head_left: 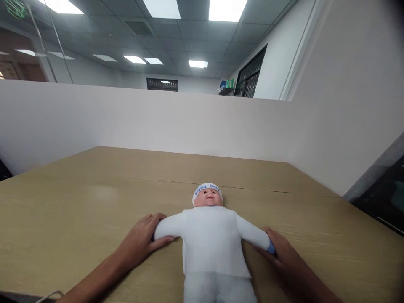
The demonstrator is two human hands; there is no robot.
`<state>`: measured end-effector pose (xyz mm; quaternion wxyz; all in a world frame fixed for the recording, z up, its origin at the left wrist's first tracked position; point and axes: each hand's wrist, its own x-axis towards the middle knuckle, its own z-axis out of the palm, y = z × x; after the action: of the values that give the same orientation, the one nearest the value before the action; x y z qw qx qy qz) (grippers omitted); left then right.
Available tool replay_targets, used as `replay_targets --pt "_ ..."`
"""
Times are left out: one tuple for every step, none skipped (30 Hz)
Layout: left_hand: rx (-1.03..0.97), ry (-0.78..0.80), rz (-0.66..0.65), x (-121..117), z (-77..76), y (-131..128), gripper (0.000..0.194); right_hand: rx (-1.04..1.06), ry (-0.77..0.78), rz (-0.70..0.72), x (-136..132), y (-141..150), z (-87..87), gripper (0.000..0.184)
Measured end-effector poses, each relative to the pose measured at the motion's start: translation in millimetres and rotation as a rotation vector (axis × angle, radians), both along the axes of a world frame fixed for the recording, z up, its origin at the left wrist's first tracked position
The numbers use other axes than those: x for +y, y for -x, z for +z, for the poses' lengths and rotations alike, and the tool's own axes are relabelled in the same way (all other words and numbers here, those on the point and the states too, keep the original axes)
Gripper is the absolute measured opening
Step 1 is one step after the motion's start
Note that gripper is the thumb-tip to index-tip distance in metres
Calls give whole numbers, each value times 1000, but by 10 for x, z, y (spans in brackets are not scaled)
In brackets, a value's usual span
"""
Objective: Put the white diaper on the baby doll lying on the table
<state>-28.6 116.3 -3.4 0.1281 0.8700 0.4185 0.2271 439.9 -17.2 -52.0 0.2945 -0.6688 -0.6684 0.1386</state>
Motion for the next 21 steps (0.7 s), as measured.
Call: replay_targets --pt "12 -13 -4 116 -6 -11 53 -11 -2 10 129 -27 11 42" --pt "26 -23 -9 226 -11 -21 54 -21 -5 21 252 -57 18 42" --pt "43 -27 -13 332 -15 -32 55 -29 -7 33 367 -88 22 41" --pt "61 -28 -15 433 -17 -45 56 -33 -8 45 472 -119 24 41" --pt "74 -27 -16 532 -19 -62 57 -34 -8 52 570 -148 23 41" --pt "80 -26 -15 629 -20 -82 58 -32 -7 58 663 -174 21 42" --pt "81 -26 -12 727 -20 -107 57 -28 -6 62 751 -196 19 42" --pt "78 -27 -6 825 -20 -136 57 -25 -6 63 839 -215 16 43" --pt "73 -30 2 926 -19 -168 57 -25 -9 59 928 -233 14 43" --pt "68 -33 12 1028 -18 -203 58 -26 -15 56 1021 -250 12 43" --pt "63 -39 27 1133 -18 -237 59 -30 -24 55 1118 -267 11 43" --pt "57 -51 46 1240 -20 -271 61 -33 -33 55 1220 -284 12 43" --pt "49 -65 64 1349 -25 -302 63 -39 -43 53 1327 -302 15 43" --pt "39 -83 78 1460 -33 -329 64 -44 -54 52 1440 -321 19 44" --pt "30 -104 89 1573 -45 -352 64 -51 -68 52 1557 -340 24 44" --pt "22 -124 96 1688 -61 -371 65 -60 -82 52 1679 -360 30 45" --pt "17 -144 101 1805 -81 -386 66 -72 -96 51 1805 -379 35 45" --pt "13 -164 107 1924 -102 -398 67 -86 -113 51 1934 -397 39 45" --pt "10 -186 114 2044 -124 -407 68 -102 -131 53 2064 -413 40 45" --pt "8 -209 119 2162 -145 -416 69 -118 -145 58 2192 -428 38 45" --pt "8 -232 119 2278 -163 -425 69 -138 -159 60 2317 -441 34 45"
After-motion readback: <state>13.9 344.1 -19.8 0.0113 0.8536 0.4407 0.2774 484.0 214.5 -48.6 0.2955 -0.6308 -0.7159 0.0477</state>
